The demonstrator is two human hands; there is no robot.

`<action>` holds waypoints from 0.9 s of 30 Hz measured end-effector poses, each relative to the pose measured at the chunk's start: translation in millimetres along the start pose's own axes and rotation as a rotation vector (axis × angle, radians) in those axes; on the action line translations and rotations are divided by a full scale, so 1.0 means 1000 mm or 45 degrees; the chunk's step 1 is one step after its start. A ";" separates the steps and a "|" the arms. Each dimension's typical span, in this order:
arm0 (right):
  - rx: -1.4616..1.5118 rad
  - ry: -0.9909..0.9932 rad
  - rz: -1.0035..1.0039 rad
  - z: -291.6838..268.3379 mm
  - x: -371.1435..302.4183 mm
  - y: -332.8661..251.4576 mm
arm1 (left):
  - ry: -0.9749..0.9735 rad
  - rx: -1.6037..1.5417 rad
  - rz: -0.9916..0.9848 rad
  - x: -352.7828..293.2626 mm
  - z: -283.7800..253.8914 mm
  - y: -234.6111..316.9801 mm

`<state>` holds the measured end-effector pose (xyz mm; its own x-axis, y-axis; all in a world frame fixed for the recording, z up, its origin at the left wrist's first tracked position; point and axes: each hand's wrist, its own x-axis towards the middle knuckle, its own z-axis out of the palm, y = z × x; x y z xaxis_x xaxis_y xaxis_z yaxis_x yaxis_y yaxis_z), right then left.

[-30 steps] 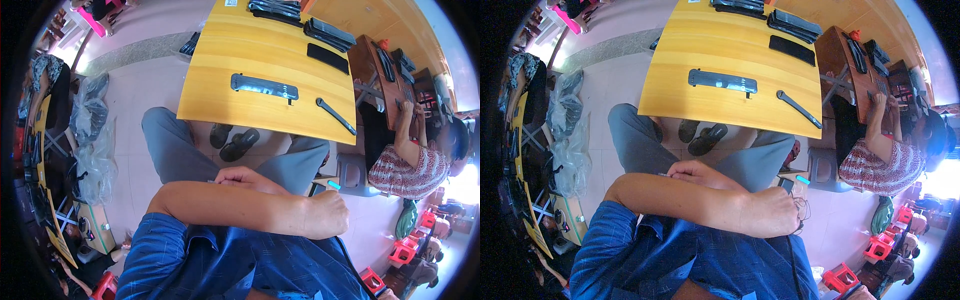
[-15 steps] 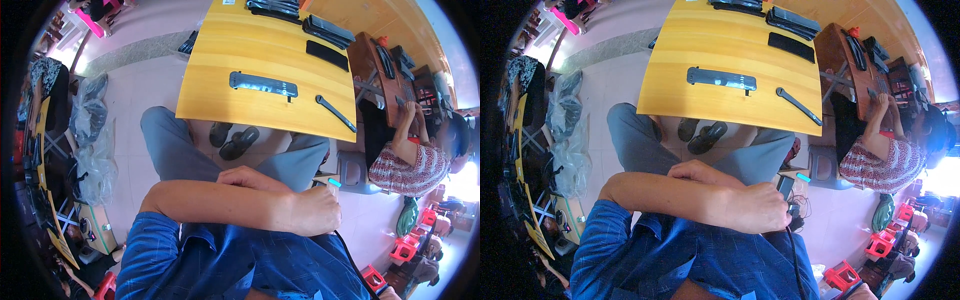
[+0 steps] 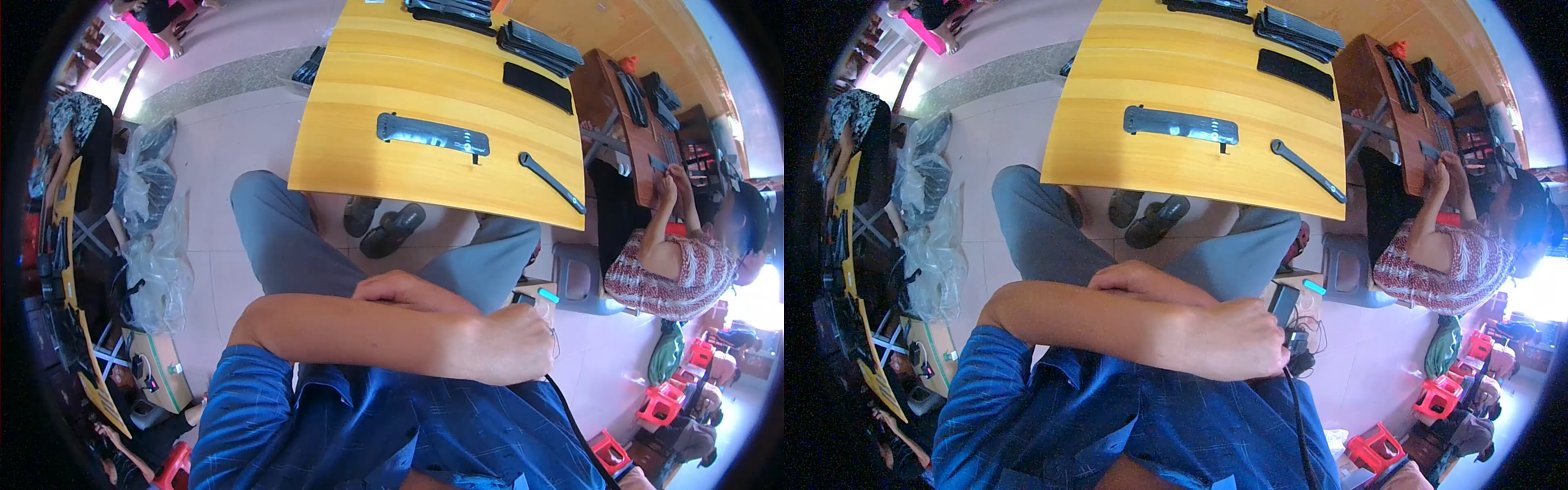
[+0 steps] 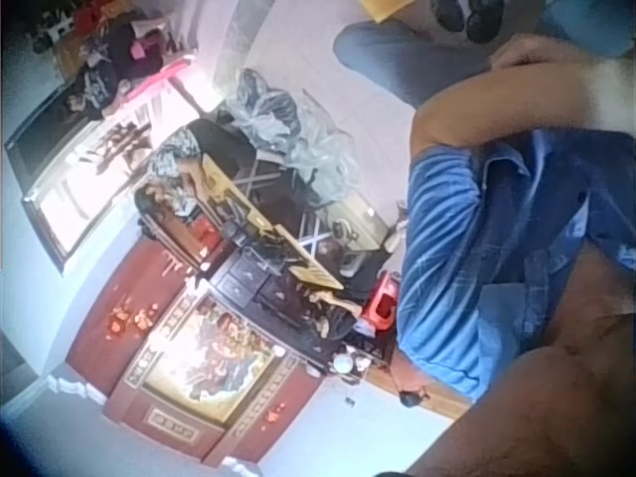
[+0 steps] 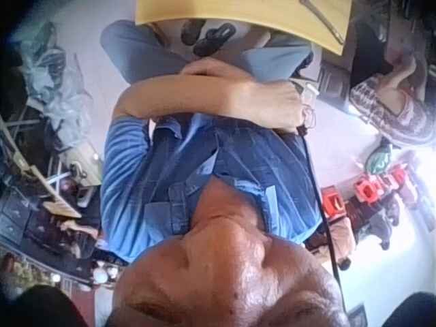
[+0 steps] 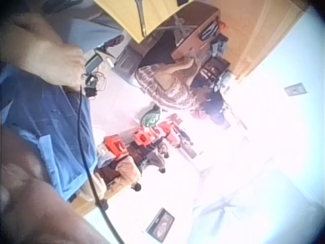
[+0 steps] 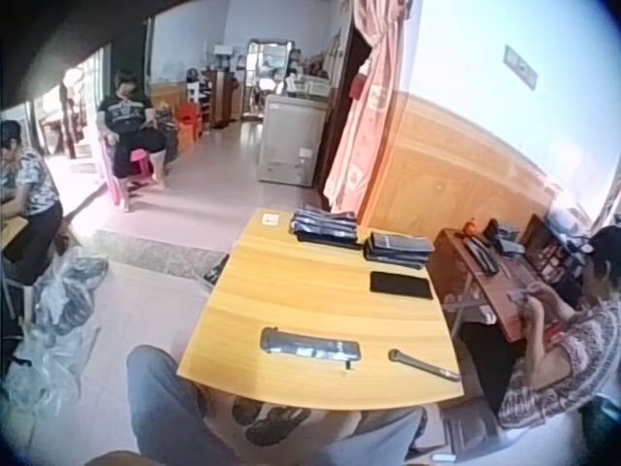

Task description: Assembling and inspecting black textile straps with plastic hardware at a workstation.

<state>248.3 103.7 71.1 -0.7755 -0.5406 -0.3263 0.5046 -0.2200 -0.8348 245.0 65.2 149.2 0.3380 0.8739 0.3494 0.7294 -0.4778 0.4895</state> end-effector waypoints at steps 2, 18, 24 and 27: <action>0.122 0.000 0.089 0.001 -0.004 -0.001 | 0.044 -0.261 -0.132 -0.009 -0.007 -0.003; 1.012 0.447 -0.715 -0.039 -0.022 0.064 | 0.618 -0.417 -0.859 -0.127 0.007 -0.006; 0.626 0.597 -0.486 -0.022 -0.026 0.097 | 0.867 -0.547 -0.624 -0.104 -0.003 0.002; 0.457 0.500 -0.359 -0.014 -0.032 0.095 | 0.784 -0.431 -0.628 -0.109 0.023 0.008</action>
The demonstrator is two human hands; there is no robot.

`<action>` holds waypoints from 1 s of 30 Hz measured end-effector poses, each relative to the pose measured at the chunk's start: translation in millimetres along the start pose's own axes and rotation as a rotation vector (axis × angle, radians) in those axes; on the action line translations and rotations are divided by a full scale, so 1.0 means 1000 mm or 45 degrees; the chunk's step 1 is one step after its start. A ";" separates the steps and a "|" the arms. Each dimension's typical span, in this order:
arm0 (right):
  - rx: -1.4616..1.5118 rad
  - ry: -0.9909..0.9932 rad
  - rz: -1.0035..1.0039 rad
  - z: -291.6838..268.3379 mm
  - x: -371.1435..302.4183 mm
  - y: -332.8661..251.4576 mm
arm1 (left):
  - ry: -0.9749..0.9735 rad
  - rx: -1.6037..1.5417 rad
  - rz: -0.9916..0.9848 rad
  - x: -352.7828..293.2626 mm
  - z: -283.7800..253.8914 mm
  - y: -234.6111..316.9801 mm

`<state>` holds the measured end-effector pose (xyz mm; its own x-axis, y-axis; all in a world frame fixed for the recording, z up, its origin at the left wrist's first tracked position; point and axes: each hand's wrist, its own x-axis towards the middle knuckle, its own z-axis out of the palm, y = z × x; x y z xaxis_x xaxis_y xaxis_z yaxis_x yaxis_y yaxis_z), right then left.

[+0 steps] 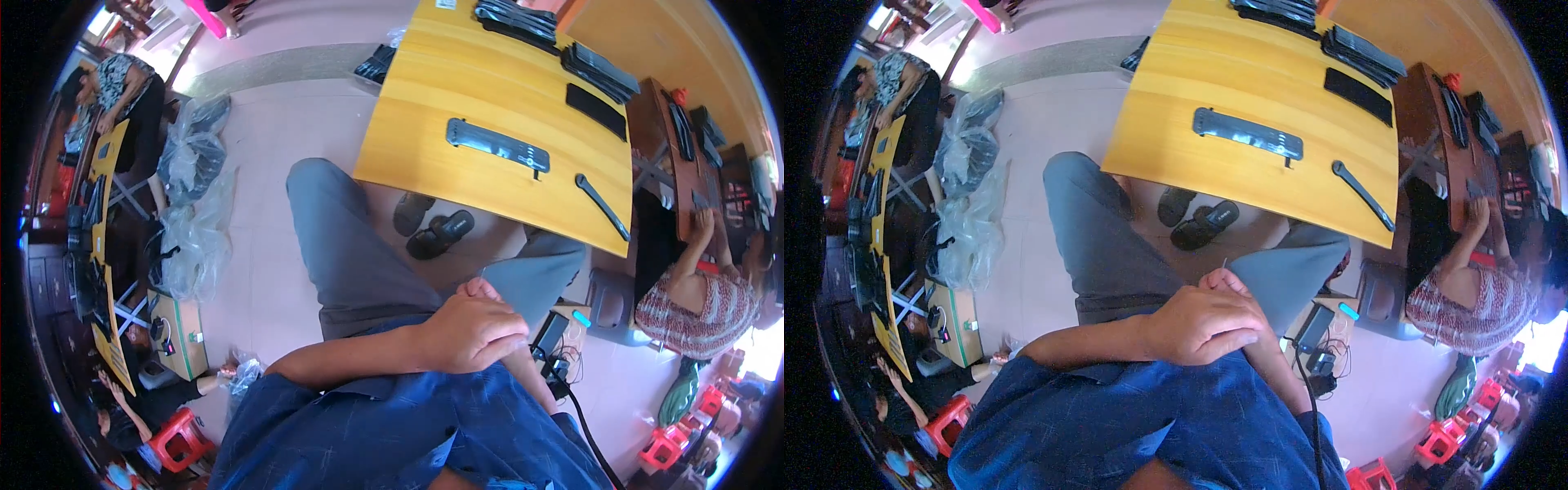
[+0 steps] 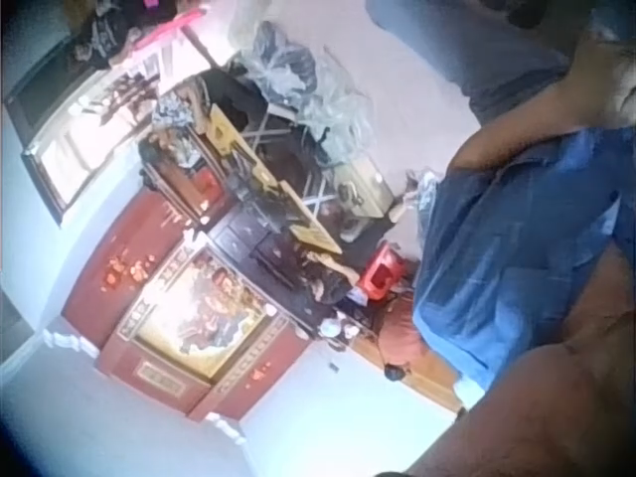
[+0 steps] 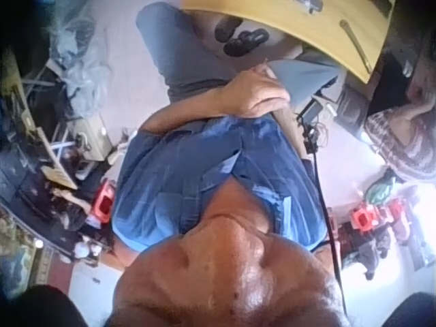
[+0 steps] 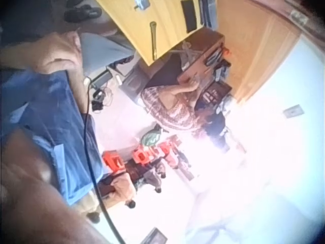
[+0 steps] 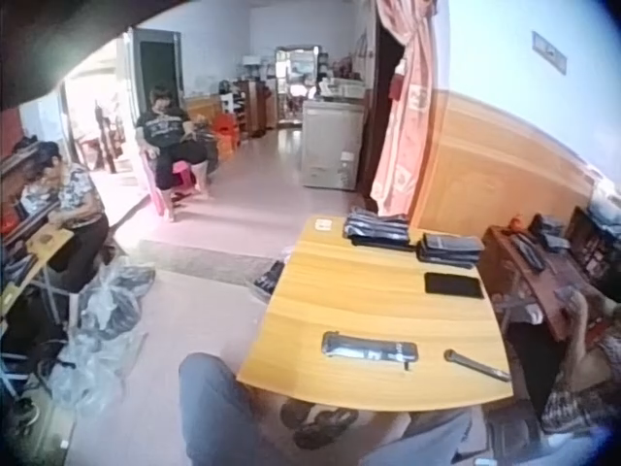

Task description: Assembling and inspecting black textile straps with plastic hardware at a workstation.

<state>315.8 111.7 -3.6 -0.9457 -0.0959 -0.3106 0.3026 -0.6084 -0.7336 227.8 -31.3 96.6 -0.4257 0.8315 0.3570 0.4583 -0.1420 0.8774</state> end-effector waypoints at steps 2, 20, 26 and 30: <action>0.046 0.007 0.193 0.000 -0.006 0.001 | -0.025 -0.010 -0.099 -0.013 0.000 -0.007; -0.355 0.627 -1.278 -0.026 0.049 -0.151 | 0.268 -0.037 -0.503 -0.035 -0.020 -0.047; -0.727 0.893 -1.406 -0.071 0.074 -0.138 | 0.161 0.018 -0.520 -0.040 -0.020 -0.045; -0.632 0.922 -1.266 -0.087 0.080 -0.123 | 0.164 0.024 -0.491 -0.039 -0.019 -0.045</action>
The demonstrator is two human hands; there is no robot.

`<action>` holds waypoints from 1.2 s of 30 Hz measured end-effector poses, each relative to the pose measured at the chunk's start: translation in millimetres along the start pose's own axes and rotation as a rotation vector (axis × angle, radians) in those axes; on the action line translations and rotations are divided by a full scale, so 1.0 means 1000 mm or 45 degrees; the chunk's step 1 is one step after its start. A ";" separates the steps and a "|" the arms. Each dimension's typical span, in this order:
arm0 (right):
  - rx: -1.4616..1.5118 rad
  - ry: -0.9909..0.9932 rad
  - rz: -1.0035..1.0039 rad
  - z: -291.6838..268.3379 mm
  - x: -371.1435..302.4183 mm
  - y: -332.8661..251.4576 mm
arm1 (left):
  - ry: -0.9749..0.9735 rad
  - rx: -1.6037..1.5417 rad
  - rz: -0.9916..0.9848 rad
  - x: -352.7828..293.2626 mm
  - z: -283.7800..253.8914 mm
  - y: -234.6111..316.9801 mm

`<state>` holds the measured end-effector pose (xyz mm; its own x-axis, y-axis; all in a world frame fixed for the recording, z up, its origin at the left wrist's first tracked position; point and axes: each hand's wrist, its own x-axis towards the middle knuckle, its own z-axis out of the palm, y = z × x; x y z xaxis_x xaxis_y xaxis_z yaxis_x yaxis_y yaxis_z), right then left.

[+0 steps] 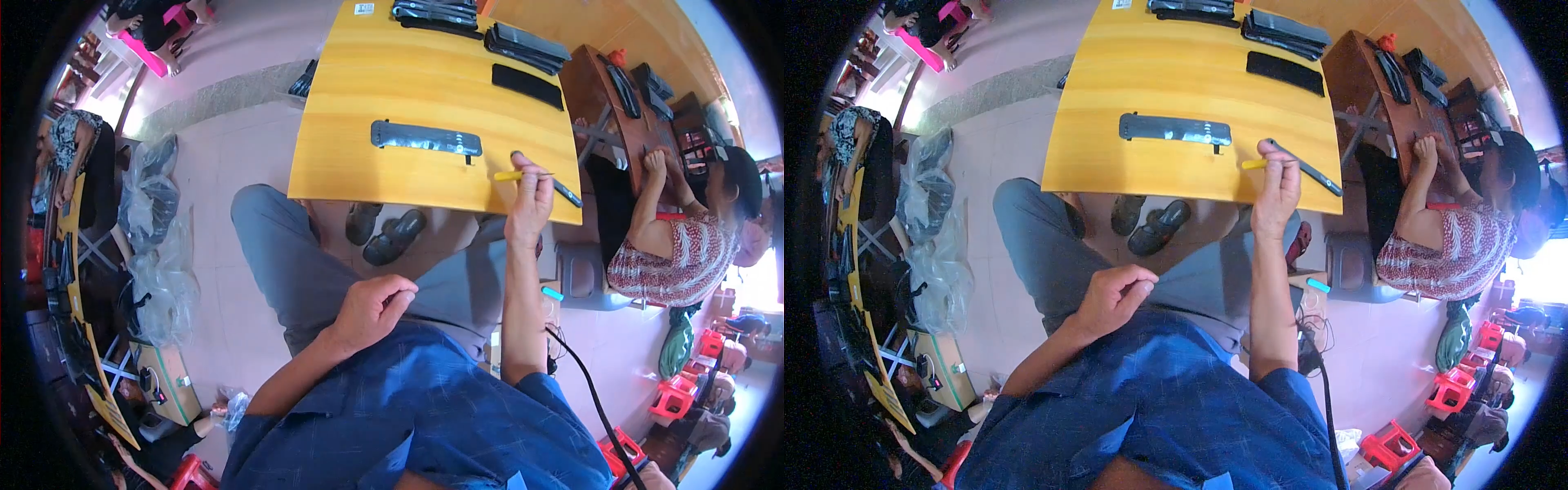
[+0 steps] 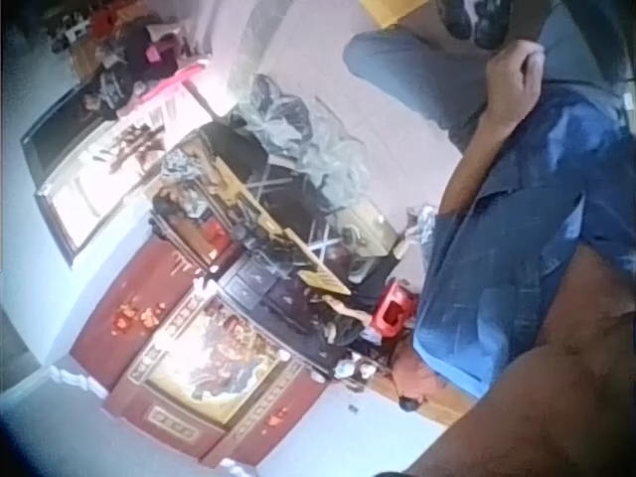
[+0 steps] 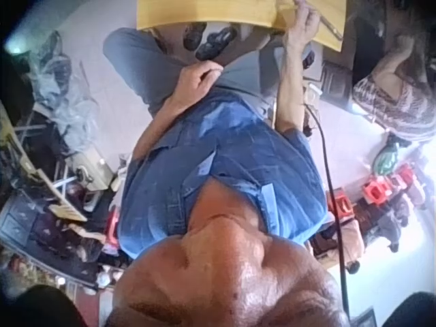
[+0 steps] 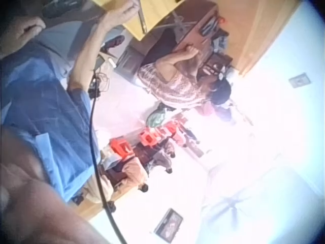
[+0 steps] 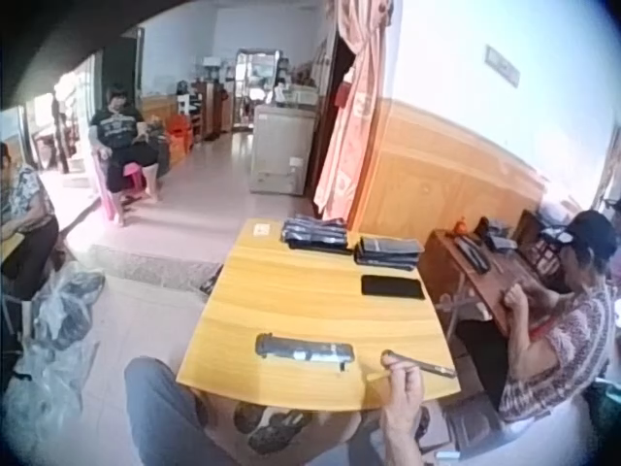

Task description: Assembling and inspecting black textile straps with plastic hardware at a workstation.

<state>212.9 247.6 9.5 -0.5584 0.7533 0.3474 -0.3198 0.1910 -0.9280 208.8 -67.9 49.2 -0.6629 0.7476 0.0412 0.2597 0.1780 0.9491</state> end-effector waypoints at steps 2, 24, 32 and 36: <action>0.154 -0.013 0.011 0.011 0.004 -0.026 | 0.010 0.011 0.027 0.000 -0.003 0.000; 0.868 -0.421 0.966 0.073 -0.128 -0.057 | 0.319 0.302 0.222 0.047 -0.007 0.020; 0.553 -0.589 0.922 0.057 -0.117 -0.051 | 0.261 0.396 0.256 0.042 -0.005 -0.004; 0.132 -0.820 0.779 0.035 -0.082 -0.044 | 0.206 0.388 0.239 0.041 -0.007 -0.011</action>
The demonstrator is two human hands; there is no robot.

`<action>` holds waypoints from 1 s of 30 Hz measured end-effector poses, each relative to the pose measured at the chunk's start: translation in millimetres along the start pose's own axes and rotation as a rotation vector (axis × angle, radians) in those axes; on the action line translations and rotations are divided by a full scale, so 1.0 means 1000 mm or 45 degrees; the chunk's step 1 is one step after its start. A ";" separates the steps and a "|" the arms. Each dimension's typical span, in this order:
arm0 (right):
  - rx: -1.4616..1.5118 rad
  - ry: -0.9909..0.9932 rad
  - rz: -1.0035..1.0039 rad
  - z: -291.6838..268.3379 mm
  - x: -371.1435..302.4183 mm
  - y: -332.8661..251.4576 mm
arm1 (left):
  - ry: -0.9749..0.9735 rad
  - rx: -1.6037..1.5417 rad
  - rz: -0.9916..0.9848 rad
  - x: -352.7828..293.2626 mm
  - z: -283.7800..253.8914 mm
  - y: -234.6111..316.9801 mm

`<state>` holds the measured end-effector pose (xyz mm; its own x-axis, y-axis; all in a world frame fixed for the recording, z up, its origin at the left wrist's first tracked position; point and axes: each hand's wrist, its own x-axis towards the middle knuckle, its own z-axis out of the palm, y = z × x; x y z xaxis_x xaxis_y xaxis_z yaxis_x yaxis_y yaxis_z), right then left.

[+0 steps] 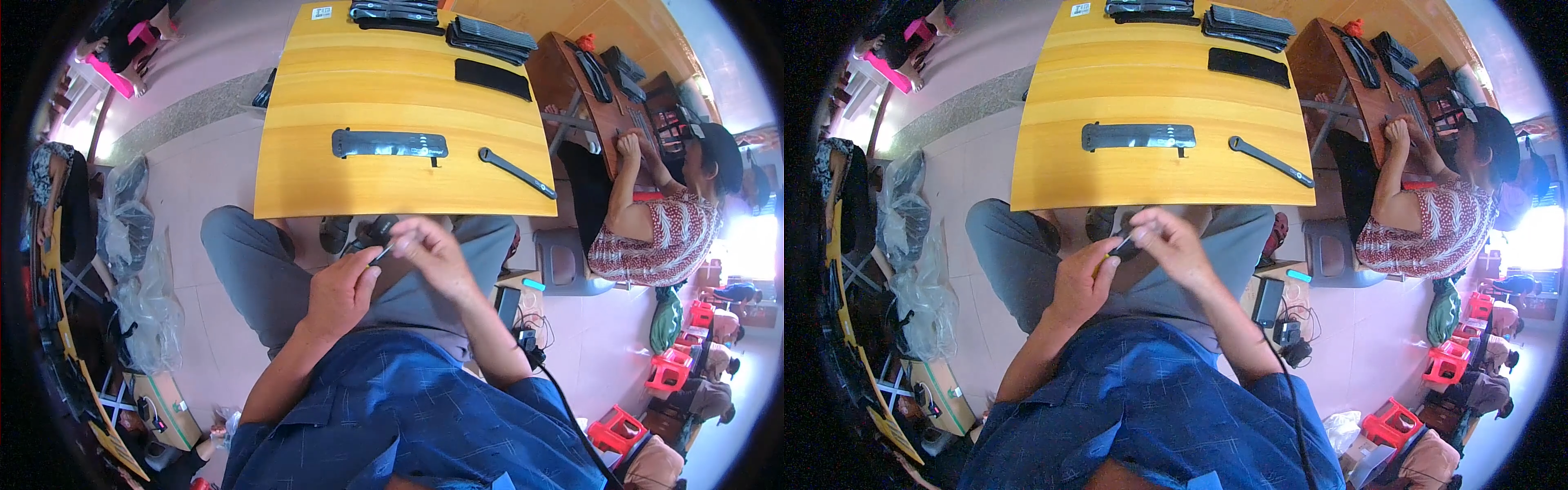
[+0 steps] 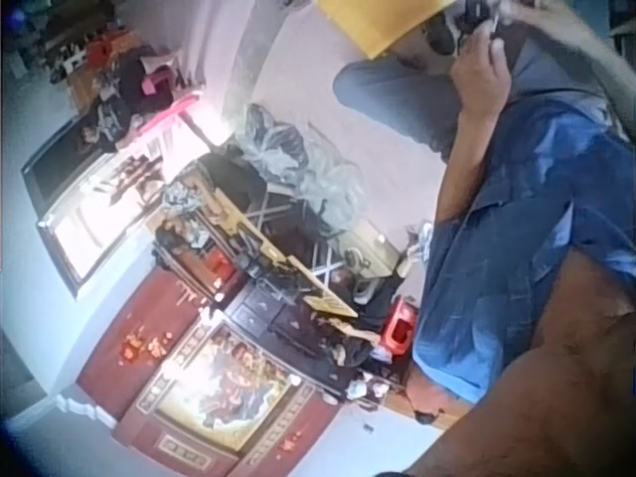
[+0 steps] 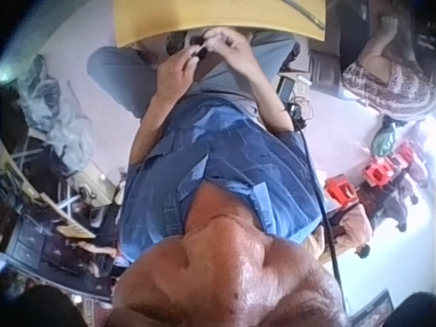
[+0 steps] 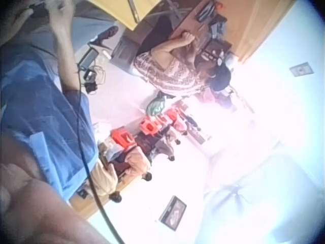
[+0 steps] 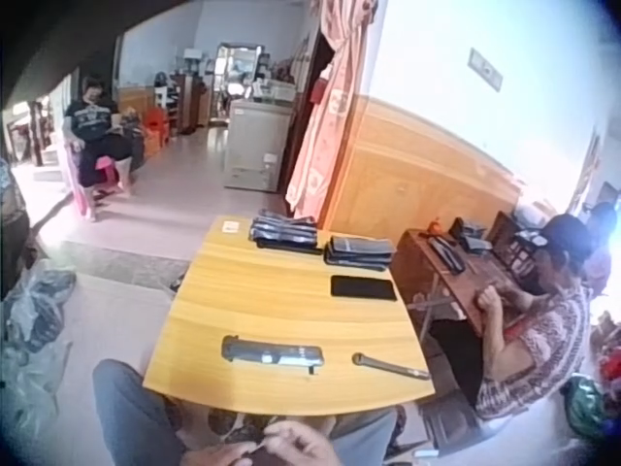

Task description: Assembling and inspecting black textile straps with plastic hardware at a workstation.

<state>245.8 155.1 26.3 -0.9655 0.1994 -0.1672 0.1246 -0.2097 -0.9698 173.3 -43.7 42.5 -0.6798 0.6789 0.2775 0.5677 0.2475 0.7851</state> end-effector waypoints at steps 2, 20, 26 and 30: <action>-0.378 0.281 -0.140 -0.031 0.011 -0.012 | 0.015 -0.058 -0.077 -0.006 -0.005 -0.004; -1.360 0.535 -0.440 -0.116 0.039 -0.042 | 0.055 -0.067 -0.030 0.011 -0.009 -0.006; -1.153 0.219 -0.535 -0.044 0.036 -0.045 | -0.005 0.069 -0.034 0.030 -0.015 0.001; -1.261 0.084 -0.592 -0.022 0.052 -0.037 | 0.104 0.271 0.053 0.037 -0.012 -0.002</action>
<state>195.6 194.6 49.6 -0.9555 0.1168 0.2710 -0.0916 0.7556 -0.6485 141.2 -27.1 57.8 -0.6843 0.6355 0.3577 0.6752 0.3667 0.6401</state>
